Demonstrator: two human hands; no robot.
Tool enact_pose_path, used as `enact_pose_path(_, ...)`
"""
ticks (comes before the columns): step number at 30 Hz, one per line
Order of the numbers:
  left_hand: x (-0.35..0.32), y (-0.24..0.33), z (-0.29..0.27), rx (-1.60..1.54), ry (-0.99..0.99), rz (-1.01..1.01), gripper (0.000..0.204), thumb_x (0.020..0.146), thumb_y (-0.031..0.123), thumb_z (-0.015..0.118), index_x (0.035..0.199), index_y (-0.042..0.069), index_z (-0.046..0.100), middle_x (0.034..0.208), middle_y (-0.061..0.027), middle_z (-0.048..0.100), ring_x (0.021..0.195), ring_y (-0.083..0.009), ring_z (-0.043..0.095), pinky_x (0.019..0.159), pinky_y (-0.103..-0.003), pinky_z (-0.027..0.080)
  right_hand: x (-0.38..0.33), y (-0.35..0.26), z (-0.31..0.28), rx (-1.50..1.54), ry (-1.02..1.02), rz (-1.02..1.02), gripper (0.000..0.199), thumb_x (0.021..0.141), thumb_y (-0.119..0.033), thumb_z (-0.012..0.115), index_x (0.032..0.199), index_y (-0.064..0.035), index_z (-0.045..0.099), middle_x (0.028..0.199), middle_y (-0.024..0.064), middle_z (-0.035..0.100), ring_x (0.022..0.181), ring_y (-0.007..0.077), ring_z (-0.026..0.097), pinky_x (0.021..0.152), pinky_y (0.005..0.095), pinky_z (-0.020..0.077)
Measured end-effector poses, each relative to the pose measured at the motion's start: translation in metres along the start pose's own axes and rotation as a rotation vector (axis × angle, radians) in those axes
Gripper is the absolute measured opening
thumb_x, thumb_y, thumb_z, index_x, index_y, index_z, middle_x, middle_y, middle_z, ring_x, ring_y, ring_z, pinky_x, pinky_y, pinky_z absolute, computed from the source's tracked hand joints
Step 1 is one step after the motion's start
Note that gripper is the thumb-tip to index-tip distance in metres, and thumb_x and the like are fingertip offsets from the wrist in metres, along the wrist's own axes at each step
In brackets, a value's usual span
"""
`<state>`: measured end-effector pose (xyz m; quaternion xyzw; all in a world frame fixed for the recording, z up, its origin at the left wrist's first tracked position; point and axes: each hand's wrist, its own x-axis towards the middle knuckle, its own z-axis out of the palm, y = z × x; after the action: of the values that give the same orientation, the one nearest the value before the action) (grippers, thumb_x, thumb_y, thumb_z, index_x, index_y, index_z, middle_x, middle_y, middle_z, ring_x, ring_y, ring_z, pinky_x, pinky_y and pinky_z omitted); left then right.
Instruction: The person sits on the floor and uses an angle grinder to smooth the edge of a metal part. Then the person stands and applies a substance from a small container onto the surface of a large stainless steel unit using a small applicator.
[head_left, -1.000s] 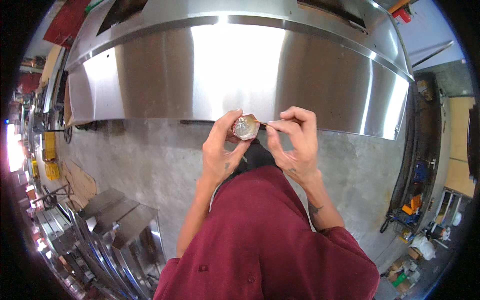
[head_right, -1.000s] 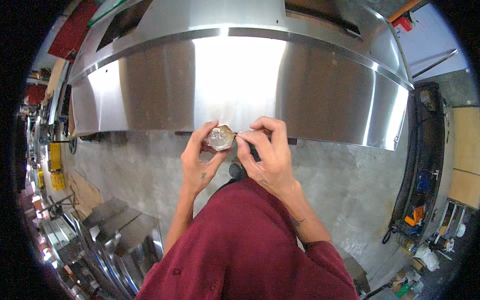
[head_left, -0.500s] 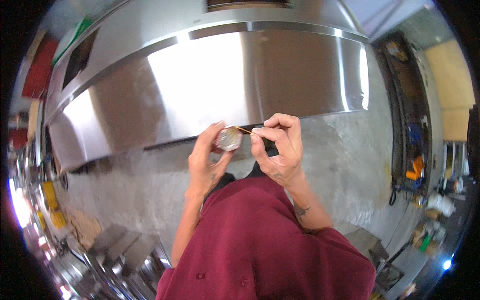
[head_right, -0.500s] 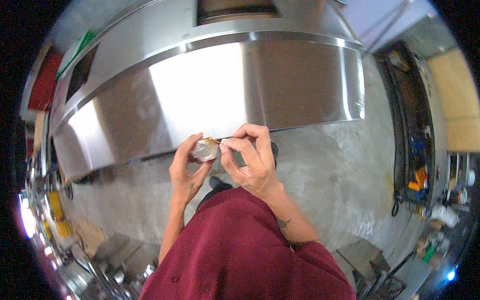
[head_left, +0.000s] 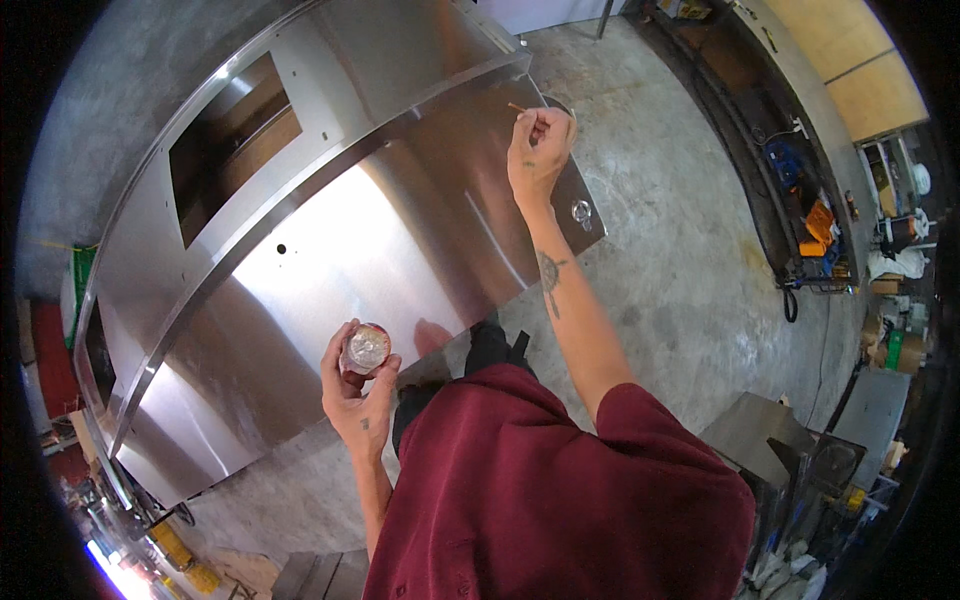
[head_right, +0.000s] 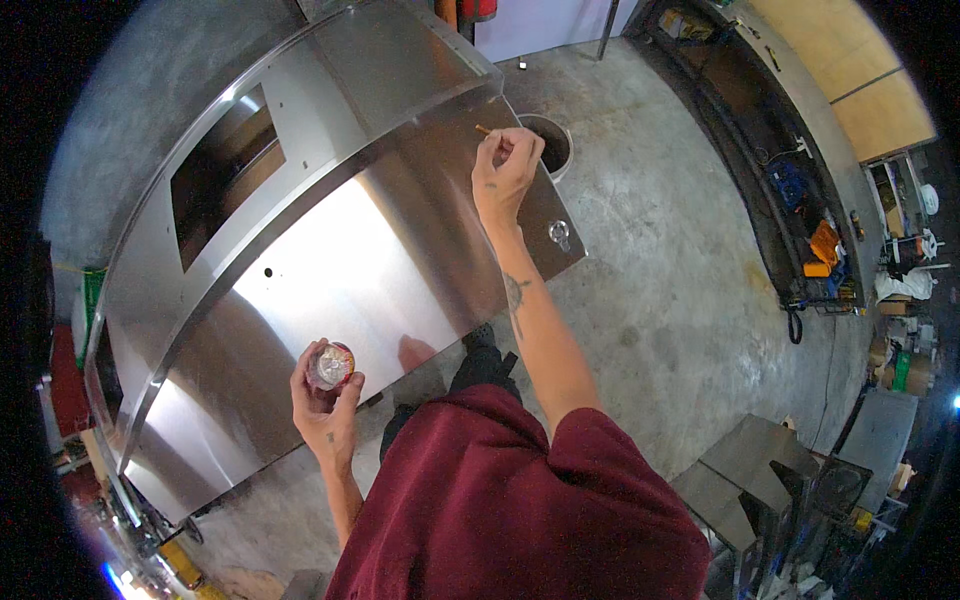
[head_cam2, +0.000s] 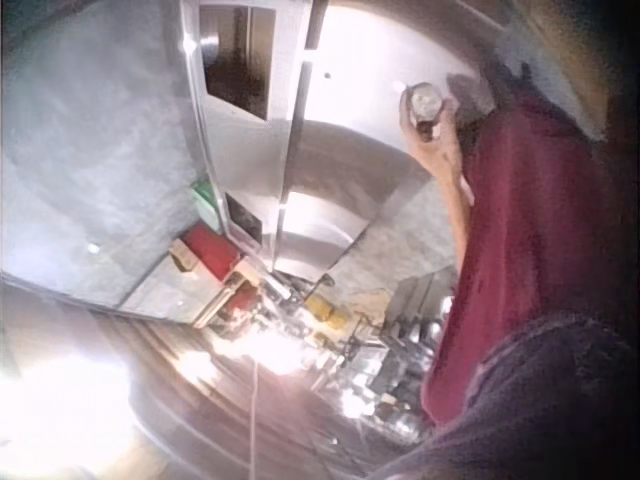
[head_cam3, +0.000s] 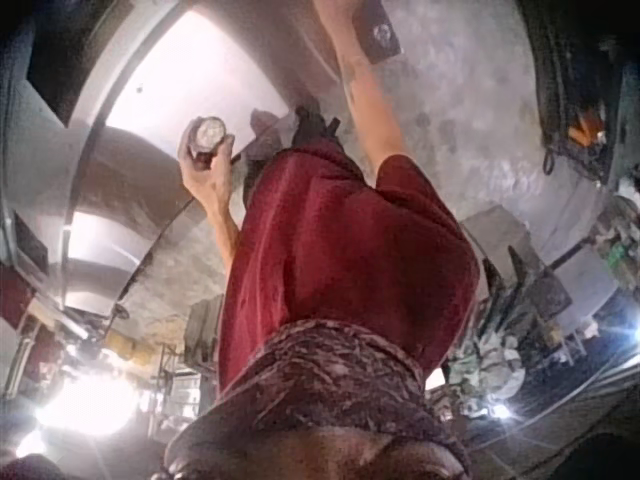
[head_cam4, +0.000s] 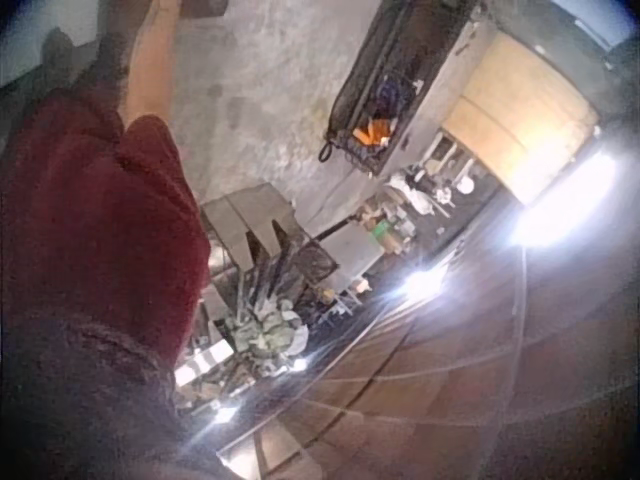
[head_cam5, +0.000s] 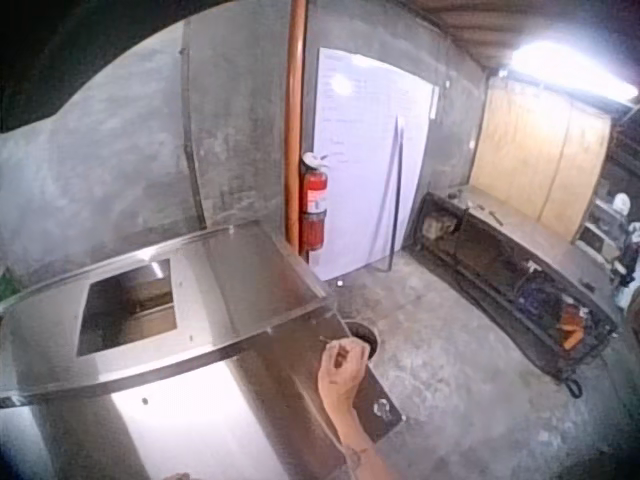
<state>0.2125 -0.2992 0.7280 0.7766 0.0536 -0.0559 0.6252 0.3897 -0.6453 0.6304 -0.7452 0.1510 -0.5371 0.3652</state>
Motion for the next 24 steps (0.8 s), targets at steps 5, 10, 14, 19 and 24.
enact_pose_path(5, 0.017, 0.009, 0.016, 0.003, 0.078, 0.061, 0.068, 0.088, -0.006, 0.082, 0.149, -0.001, 0.054, 0.146, -0.0144, 0.062, 0.123, -0.0215, 0.066, 0.097, -0.032, 0.059, 0.025, 0.056, 0.037, 0.085, 0.096, 0.125, 0.009, 0.101, -0.004, 0.067, 0.104, 0.0004, 0.060, 0.111, 0.0139, 0.058, 0.092, 0.0213, 0.061, 0.078, 0.0313, 0.0564)
enact_pose_path(10, 0.028, 0.009, 0.024, 0.046, 0.118, 0.040, 0.070, 0.089, -0.005, 0.083, 0.151, -0.001, 0.052, 0.148, -0.0148, 0.061, 0.122, -0.0211, 0.067, 0.094, -0.031, 0.059, 0.028, 0.075, 0.043, 0.056, 0.057, 0.169, 0.010, 0.101, -0.005, 0.066, 0.105, 0.0011, 0.059, 0.112, 0.0148, 0.056, 0.091, 0.0208, 0.063, 0.077, 0.0313, 0.0573)
enact_pose_path(14, 0.038, 0.010, 0.031, 0.027, 0.126, 0.010, 0.070, 0.089, -0.006, 0.082, 0.152, 0.000, 0.051, 0.149, -0.0153, 0.061, 0.123, -0.0216, 0.066, 0.095, -0.031, 0.059, 0.027, 0.075, 0.043, 0.059, 0.018, 0.163, 0.014, 0.101, -0.003, 0.065, 0.107, 0.0031, 0.053, 0.114, 0.0164, 0.051, 0.089, 0.0232, 0.059, 0.072, 0.0332, 0.0566)
enact_pose_path(19, 0.048, 0.014, 0.041, 0.028, 0.113, 0.023, 0.071, 0.089, -0.006, 0.082, 0.152, 0.000, 0.051, 0.149, -0.0157, 0.060, 0.124, -0.0218, 0.066, 0.095, -0.031, 0.059, 0.029, 0.075, 0.042, 0.038, 0.017, 0.149, 0.014, 0.101, -0.003, 0.065, 0.108, 0.0038, 0.055, 0.117, 0.0178, 0.052, 0.088, 0.0241, 0.060, 0.071, 0.0330, 0.0576)
enact_pose_path(24, 0.052, 0.013, 0.045, 0.062, 0.098, 0.035, 0.070, 0.090, -0.005, 0.082, 0.152, 0.000, 0.051, 0.150, -0.0161, 0.060, 0.125, -0.0223, 0.066, 0.095, -0.031, 0.060, 0.030, 0.074, 0.044, 0.060, 0.032, 0.187, 0.011, 0.101, -0.003, 0.066, 0.108, 0.0023, 0.058, 0.117, 0.0159, 0.054, 0.091, 0.0215, 0.061, 0.075, 0.0314, 0.0577)
